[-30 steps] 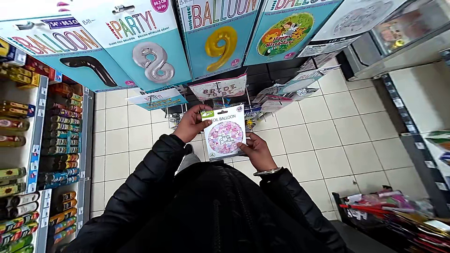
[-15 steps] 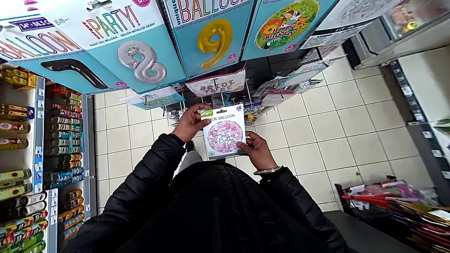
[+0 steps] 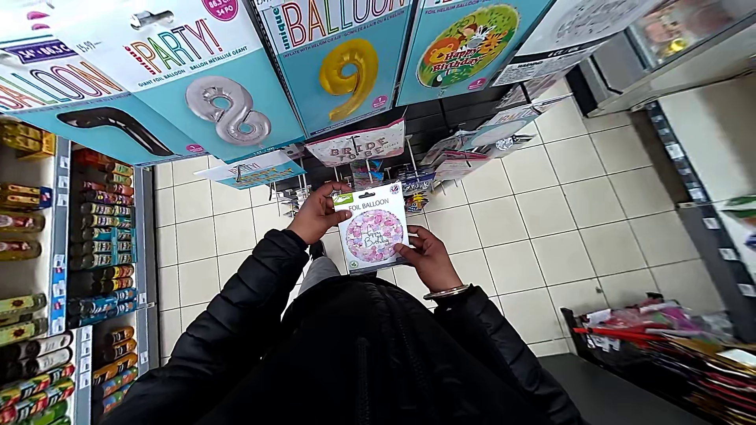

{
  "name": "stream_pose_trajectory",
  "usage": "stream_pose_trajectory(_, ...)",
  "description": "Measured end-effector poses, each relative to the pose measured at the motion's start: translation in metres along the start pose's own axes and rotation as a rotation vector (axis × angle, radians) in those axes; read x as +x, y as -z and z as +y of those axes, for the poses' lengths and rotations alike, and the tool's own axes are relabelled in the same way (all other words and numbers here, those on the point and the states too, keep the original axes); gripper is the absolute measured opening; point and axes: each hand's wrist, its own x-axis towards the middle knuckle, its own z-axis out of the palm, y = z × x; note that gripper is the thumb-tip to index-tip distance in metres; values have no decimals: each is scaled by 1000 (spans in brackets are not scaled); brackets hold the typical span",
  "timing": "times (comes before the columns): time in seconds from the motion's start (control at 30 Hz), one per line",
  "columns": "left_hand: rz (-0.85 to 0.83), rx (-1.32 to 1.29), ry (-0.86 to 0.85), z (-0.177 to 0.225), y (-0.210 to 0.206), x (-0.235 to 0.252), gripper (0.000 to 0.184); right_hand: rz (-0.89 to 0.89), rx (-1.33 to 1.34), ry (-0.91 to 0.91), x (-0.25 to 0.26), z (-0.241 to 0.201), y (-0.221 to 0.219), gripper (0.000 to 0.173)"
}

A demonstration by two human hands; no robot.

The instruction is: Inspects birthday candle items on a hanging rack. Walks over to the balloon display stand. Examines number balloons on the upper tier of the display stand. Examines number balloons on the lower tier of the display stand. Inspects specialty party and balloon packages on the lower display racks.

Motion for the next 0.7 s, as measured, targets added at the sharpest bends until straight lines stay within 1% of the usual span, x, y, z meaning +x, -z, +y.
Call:
stream_pose_trajectory(0.07, 28, 58, 36, -13, 6, 5, 50, 9, -93, 11, 2, 7, 5, 56)
stream_pose_trajectory(0.13, 89, 155, 74, -38, 17, 11, 46, 35, -121, -19, 3, 8, 8, 61)
stream_pose_trajectory(0.23, 201, 310, 104, -78, 34, 20, 42, 49, -93, -44, 2, 5, 11, 58)
stream_pose_trajectory(0.33, 278, 395, 140, -103, 42, 29, 40, 57, -77, -56, -1, 7, 12, 55)
stream_pose_trajectory(0.43, 299, 434, 177, -114, 51, 43, 41, 61, -66, -62, -3, 7, 12, 51)
stream_pose_trajectory(0.53, 310, 436, 211, -127, 60, 61, 42, 64, -89, -64, -4, 10, 14, 52)
stream_pose_trajectory(0.7, 351, 570, 192, -138, 66, 78, 41, 72, -101, -74, -7, 8, 15, 48)
